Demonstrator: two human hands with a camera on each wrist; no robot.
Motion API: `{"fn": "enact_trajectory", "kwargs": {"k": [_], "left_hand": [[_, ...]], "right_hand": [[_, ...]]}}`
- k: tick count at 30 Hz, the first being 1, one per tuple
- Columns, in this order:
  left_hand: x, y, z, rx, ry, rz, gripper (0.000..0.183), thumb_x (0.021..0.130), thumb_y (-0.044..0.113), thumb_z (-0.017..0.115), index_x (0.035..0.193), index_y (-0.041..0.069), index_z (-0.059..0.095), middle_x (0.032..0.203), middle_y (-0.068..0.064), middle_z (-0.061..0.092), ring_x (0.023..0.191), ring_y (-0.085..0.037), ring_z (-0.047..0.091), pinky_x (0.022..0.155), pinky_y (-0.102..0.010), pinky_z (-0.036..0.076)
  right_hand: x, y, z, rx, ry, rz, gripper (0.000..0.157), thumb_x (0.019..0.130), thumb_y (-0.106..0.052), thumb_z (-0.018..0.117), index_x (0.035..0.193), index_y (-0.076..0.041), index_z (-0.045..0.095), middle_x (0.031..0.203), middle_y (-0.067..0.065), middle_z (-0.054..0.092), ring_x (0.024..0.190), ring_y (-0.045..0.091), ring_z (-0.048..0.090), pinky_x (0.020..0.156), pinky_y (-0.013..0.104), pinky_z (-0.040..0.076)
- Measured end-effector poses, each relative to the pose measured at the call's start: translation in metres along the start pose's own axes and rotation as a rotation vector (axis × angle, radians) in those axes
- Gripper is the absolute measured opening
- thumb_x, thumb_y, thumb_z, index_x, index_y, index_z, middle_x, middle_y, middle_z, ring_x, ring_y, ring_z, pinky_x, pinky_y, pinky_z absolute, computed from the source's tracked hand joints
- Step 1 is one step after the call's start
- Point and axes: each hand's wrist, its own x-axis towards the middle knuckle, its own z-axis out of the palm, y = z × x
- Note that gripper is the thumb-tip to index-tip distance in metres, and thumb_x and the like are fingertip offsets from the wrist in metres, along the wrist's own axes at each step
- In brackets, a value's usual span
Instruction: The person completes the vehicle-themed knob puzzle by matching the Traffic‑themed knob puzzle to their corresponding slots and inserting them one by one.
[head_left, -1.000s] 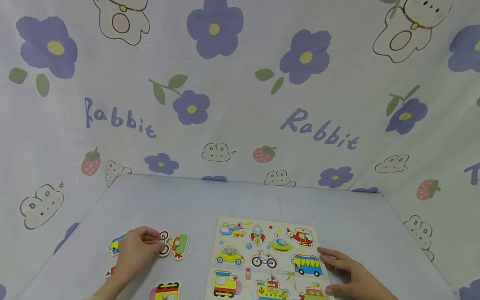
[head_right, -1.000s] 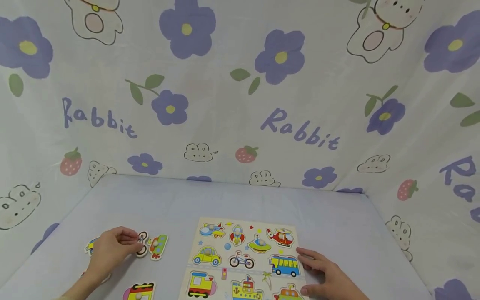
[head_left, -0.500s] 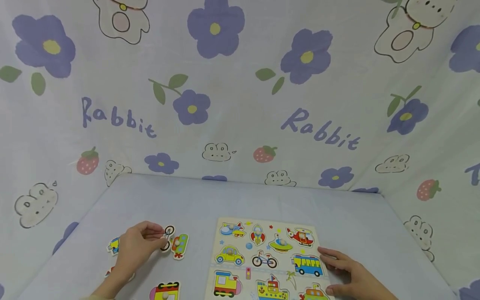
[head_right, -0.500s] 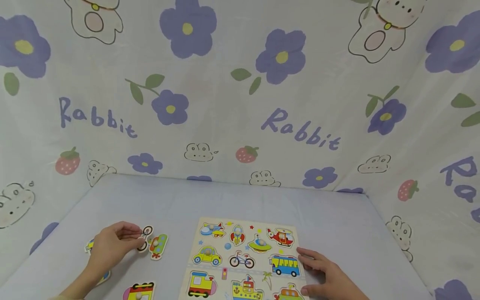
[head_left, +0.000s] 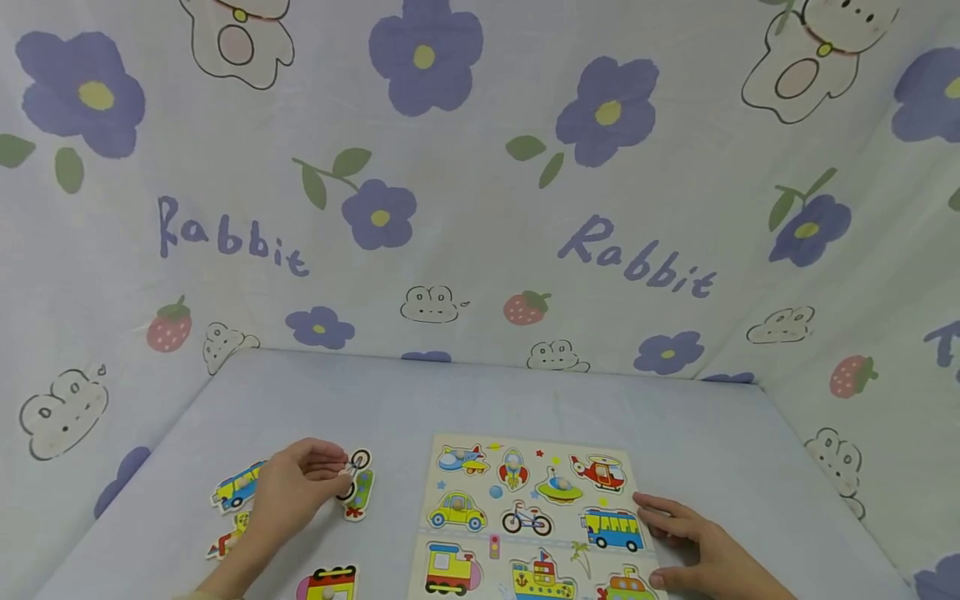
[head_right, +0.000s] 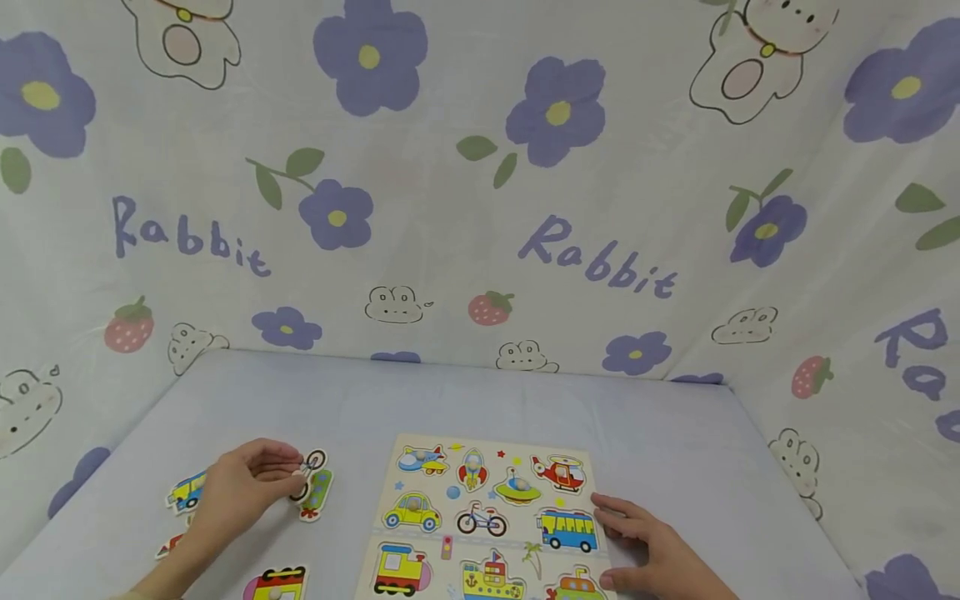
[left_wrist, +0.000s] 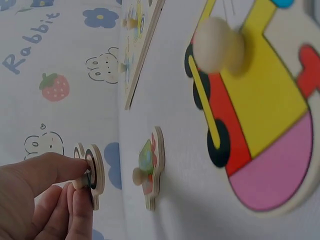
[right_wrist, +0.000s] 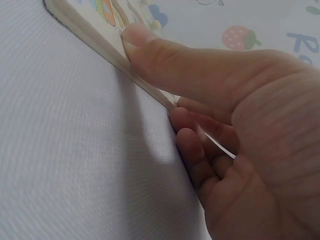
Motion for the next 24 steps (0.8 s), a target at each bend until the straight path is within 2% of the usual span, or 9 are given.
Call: {"fn": "enact_trajectory", "kwargs": {"k": [3,5,11,16,21,24], "left_hand": [[-0.001,0.002,0.004,-0.005,-0.031,0.015,0.03,0.074,0.001,0.084,0.1,0.005,0.069,0.094,-0.006,0.069,0.081,-0.017,0.068,0.07,-0.023,0.055],[-0.001,0.003,0.007,-0.016,-0.061,0.032,0.03,0.074,0.0,0.084,0.099,0.005,0.069,0.092,-0.006,0.069,0.08,-0.017,0.068,0.07,-0.024,0.055],[-0.004,0.009,0.015,-0.032,-0.159,0.112,0.028,0.074,-0.002,0.083,0.096,0.008,0.069,0.09,-0.005,0.069,0.079,-0.016,0.068,0.071,-0.025,0.056],[-0.002,0.012,0.023,-0.056,-0.199,0.164,0.028,0.074,-0.003,0.083,0.095,0.009,0.068,0.09,-0.005,0.069,0.079,-0.016,0.068,0.072,-0.028,0.056],[0.002,0.017,0.033,-0.094,-0.231,0.205,0.028,0.074,-0.004,0.082,0.095,0.009,0.069,0.09,-0.003,0.069,0.08,-0.017,0.068,0.073,-0.032,0.057],[0.003,0.022,0.04,-0.1,-0.263,0.252,0.028,0.075,-0.004,0.081,0.095,0.01,0.068,0.091,-0.003,0.069,0.08,-0.017,0.068,0.074,-0.033,0.056]], "right_hand": [[0.001,0.001,0.0,0.004,-0.006,0.008,0.08,0.072,-0.043,0.085,0.141,-0.014,0.055,0.154,0.002,0.035,0.141,0.041,0.024,0.096,0.019,0.036],[0.001,0.002,0.0,0.003,-0.006,0.011,0.08,0.072,-0.043,0.085,0.141,-0.015,0.055,0.155,0.001,0.035,0.141,0.041,0.024,0.099,0.026,0.039],[0.001,0.002,0.0,0.003,0.0,0.004,0.081,0.072,-0.043,0.085,0.141,-0.014,0.055,0.154,0.0,0.035,0.141,0.041,0.024,0.101,0.039,0.042],[0.002,0.002,0.0,0.029,0.004,0.029,0.082,0.07,-0.044,0.086,0.141,-0.017,0.056,0.154,-0.002,0.035,0.141,0.041,0.025,0.101,0.047,0.042],[0.002,0.002,0.0,0.035,-0.005,0.026,0.082,0.07,-0.043,0.086,0.141,-0.016,0.056,0.154,-0.001,0.035,0.14,0.041,0.026,0.1,0.04,0.044],[0.002,0.001,0.0,0.027,-0.004,0.029,0.082,0.07,-0.044,0.086,0.141,-0.015,0.056,0.154,0.0,0.035,0.141,0.041,0.026,0.101,0.043,0.042]]}}
